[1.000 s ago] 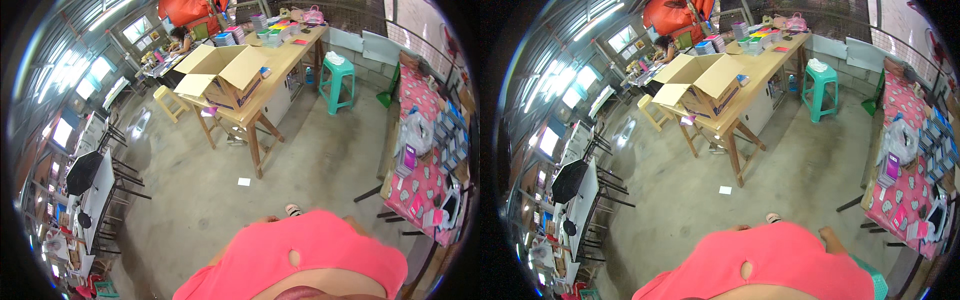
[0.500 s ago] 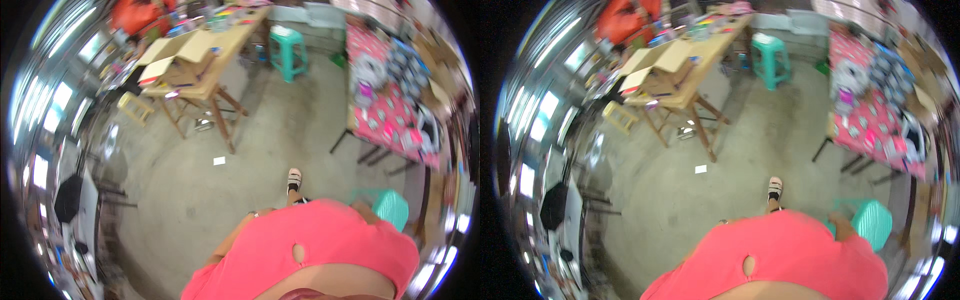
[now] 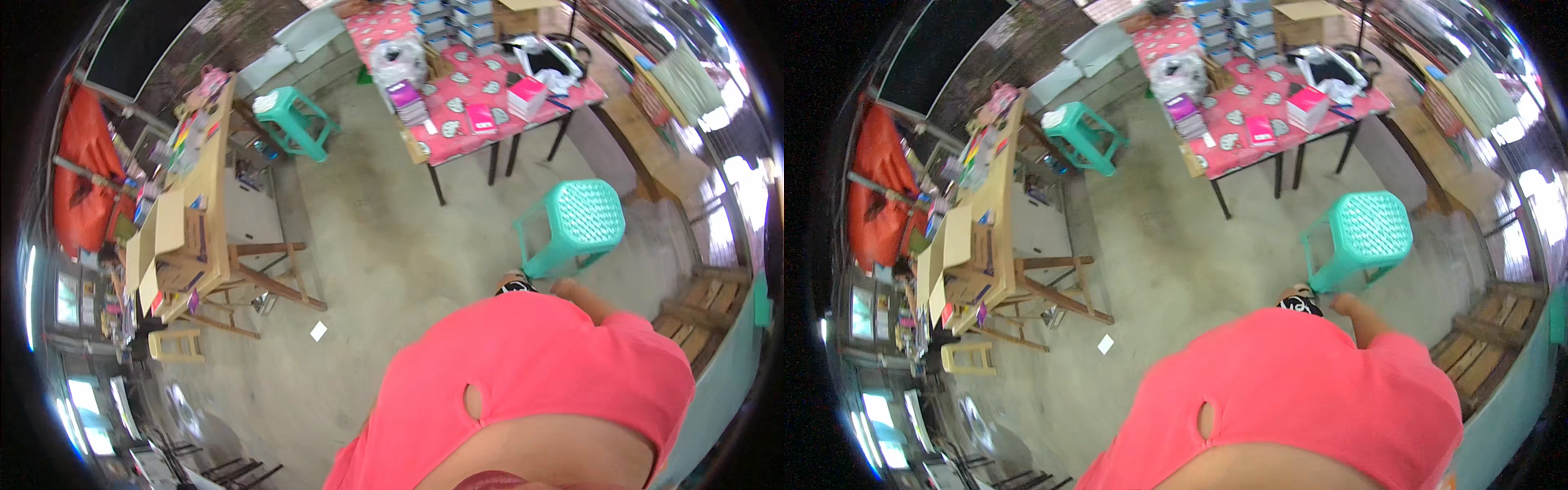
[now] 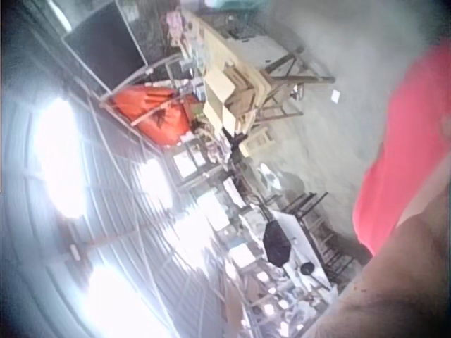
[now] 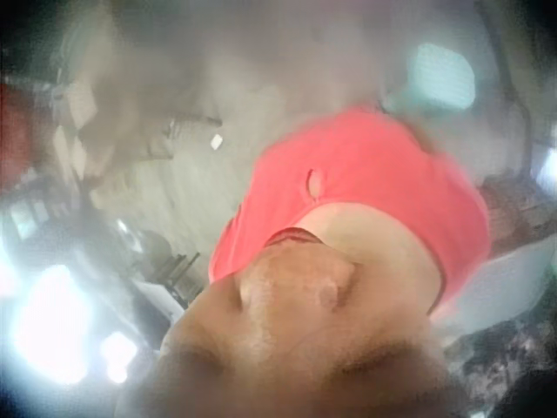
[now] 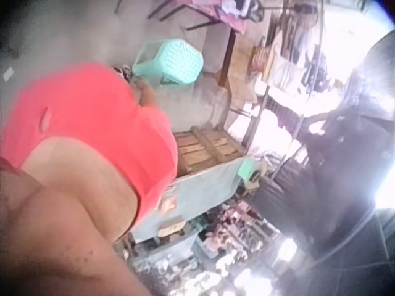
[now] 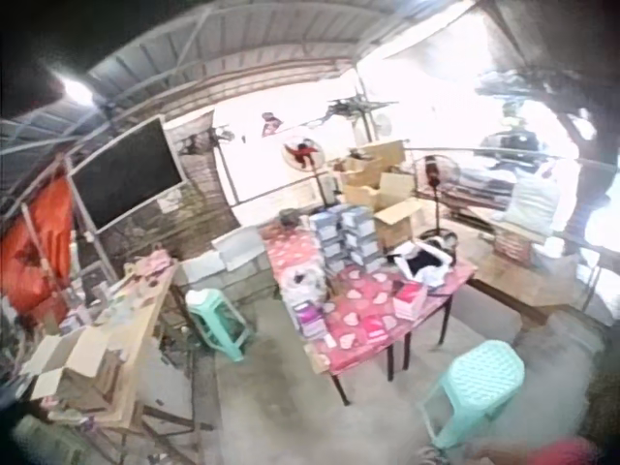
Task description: The person takes pink covers and paper stacks from boxes, aligns them, and inserts a spiral binding coil through the holes by hand.
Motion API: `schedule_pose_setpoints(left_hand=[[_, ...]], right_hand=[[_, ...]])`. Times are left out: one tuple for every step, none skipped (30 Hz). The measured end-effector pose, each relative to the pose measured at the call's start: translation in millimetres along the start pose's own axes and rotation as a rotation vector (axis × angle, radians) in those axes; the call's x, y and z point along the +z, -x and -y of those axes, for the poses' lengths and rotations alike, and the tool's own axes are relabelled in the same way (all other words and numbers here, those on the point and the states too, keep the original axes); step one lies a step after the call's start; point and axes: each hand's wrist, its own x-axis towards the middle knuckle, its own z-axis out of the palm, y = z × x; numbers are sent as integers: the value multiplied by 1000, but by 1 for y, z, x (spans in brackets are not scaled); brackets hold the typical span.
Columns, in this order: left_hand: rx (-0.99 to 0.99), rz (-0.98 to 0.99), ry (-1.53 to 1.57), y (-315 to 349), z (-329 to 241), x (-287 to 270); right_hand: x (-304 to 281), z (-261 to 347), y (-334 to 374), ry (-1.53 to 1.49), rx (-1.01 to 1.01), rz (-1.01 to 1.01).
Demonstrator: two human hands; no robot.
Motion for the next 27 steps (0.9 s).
schedule_pose_setpoints(left_hand=[[-11, 8, -16, -9, -8, 8], [-27, 15, -30, -17, -16, 17], [-37, 26, -45, -27, -28, 27], [-38, 42, -53, -38, -40, 38], [-39, 57, -63, -51, -54, 52], [-35, 70, -65, -63, -68, 65], [-42, 53, -65, -69, -81, 70], [-45, 39, -63, -77, -95, 77], [-53, 11, -50, -82, -106, 80], [-59, -5, -47, -89, -119, 84], [-58, -22, -35, -98, -132, 90], [-50, -37, -24, -107, -149, 94], [-38, -59, -6, -117, -167, 98], [-22, -90, 21, -126, -184, 97], [2, -127, 32, -131, -209, 97], [44, -155, 46, -139, -232, 94], [95, -161, 38, -147, -254, 89], [139, -191, 43, -150, -267, 75], [196, -206, 18, -151, -282, 56], [261, -216, -10, -152, -300, 40], [255, -217, -16, -150, -318, 33], [284, -224, 48, -148, -342, 30], [314, -231, 109, -145, -366, 25], [313, -223, 94, -145, -389, 16], [378, -241, 224, -144, -399, 1], [444, -257, 351, -144, -410, -14], [420, -264, 344, -145, -421, -28]], right_hand=[[7, -15, 14, -25, 28, 12], [12, -31, 24, -12, 96, 119], [18, -47, 36, 5, 166, 223], [25, -63, 50, -7, 196, 227], [31, -79, 67, -28, 189, 122], [30, -97, 80, -37, 176, 14], [20, -99, 80, -47, 174, 7], [10, -100, 82, -137, 219, -107], [-3, -92, 80, -236, 246, -209], [-19, -89, 78, -250, 240, -201], [-40, -91, 72, -470, 395, -183], [-60, -96, 68, -684, 551, -162], [-77, -102, 64, -685, 550, -162], [-94, -107, 58, -695, 567, -248], [-105, -117, 56, -711, 594, -335], [-114, -133, 50, -698, 588, -367], [-122, -151, 43, -685, 582, -393], [-140, -160, 30, -699, 563, -380], [-159, -167, 16, -714, 541, -370], [-170, -175, 3, -722, 526, -361], [-176, -187, -9, -714, 518, -401], [-180, -202, -21, -705, 520, -447], [-181, -216, -36, -713, 533, -452], [-179, -228, -52, -697, 554, -470], [-185, -229, -70, -686, 553, -468], [-191, -229, -87, -771, 620, -415], [-183, -228, -97, -787, 623, -392]])
